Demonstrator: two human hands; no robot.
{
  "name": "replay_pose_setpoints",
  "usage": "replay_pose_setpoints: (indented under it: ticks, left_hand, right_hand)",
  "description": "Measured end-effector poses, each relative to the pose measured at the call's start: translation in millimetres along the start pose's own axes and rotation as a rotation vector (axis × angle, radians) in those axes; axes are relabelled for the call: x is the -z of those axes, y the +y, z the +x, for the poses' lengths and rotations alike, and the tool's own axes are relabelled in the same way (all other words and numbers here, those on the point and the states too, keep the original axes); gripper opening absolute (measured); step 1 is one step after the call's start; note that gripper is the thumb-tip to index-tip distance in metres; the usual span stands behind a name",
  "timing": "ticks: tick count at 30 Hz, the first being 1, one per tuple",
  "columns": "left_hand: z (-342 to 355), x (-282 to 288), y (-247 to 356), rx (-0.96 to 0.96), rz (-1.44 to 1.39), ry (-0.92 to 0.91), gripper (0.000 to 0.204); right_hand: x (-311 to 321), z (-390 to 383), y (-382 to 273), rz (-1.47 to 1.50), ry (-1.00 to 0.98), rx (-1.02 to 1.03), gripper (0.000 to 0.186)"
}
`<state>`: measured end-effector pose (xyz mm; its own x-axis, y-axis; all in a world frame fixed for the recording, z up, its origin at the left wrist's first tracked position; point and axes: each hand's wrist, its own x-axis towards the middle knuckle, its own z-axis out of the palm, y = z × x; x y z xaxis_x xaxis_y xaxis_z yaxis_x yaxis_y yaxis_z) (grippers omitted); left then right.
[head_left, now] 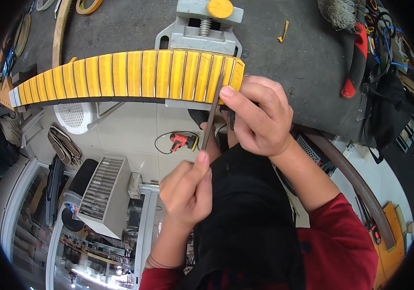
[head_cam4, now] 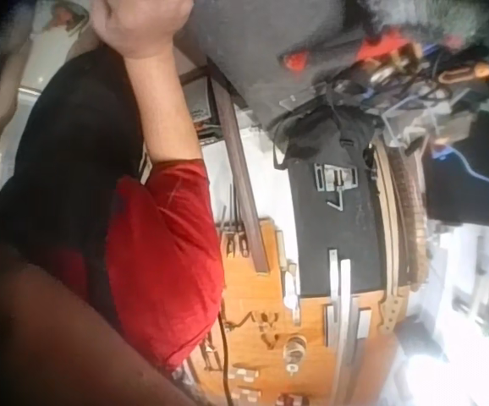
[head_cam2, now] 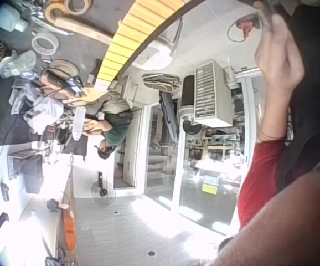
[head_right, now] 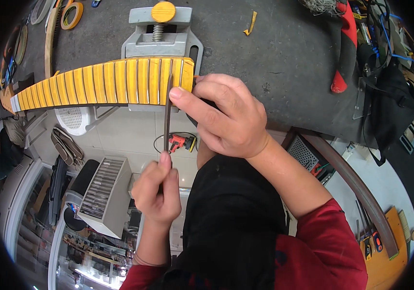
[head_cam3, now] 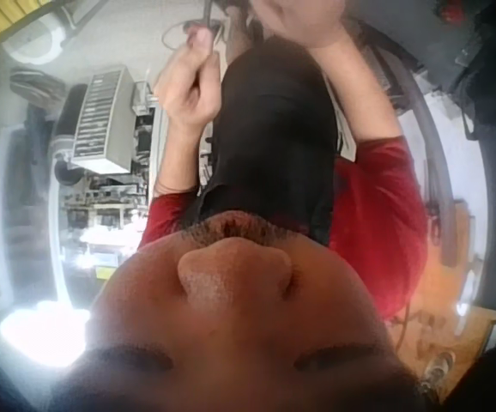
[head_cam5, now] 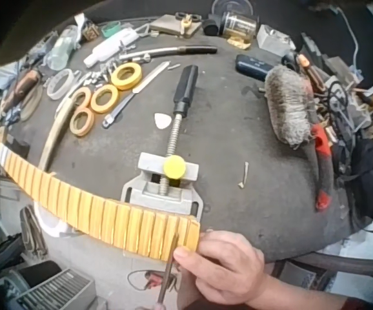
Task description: The person uses a thin metal file to smooth the edges of the frets on a guitar neck held in a vise, then uses a brush to clean the surface.
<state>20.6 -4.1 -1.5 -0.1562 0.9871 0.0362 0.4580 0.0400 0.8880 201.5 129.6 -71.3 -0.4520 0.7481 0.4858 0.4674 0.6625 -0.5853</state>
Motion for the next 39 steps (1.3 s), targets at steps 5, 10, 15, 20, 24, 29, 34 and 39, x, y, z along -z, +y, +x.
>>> replay_pose_setpoints:
  ticks: [5, 10, 15, 20, 24, 29, 34, 39]
  left_hand:
    - [57.7, -24.0, -0.8, -0.005, -0.039, 0.046, 0.038]
    - [-0.3, -2.6, -3.6, 0.016, 0.009, -0.044, 0.037]
    - [33.3, -14.9, 0.0, 0.027, -0.033, 0.009, 0.04]
    - [19.7, -12.6, -3.6, -0.015, 0.025, 0.001, 0.037]
    - [-11.2, 0.0, 4.1, 0.063, 0.02, -0.025, 0.037]
    - [52.2, -22.6, -0.2, -0.03, -0.049, 0.074, 0.041]
    - [-10.5, 1.7, 2.7, 0.067, 0.06, -0.057, 0.03]
    - [53.1, -21.0, 0.4, 0.0, 0.004, 0.039, 0.039]
  right_hand:
    - [2.1, 1.3, -3.1, 0.011, -0.004, -0.026, 0.073]
    - [4.3, 0.0, -1.4, 0.006, -0.018, -0.02, 0.074]
    - [0.3, 2.3, -3.2, 0.022, -0.015, -0.004, 0.074]
    - [3.0, 1.1, -1.4, -0.012, -0.001, -0.006, 0.074]
    - [0.0, 0.8, -1.3, 0.0, 0.01, 0.016, 0.073]
    - [-1.7, 3.4, -2.5, -0.013, 0.037, 0.008, 0.073]
    - [-0.9, 0.7, -1.4, -0.02, 0.027, 0.037, 0.07]
    - [-3.1, 1.8, -3.6, -0.015, 0.049, 0.01, 0.071]
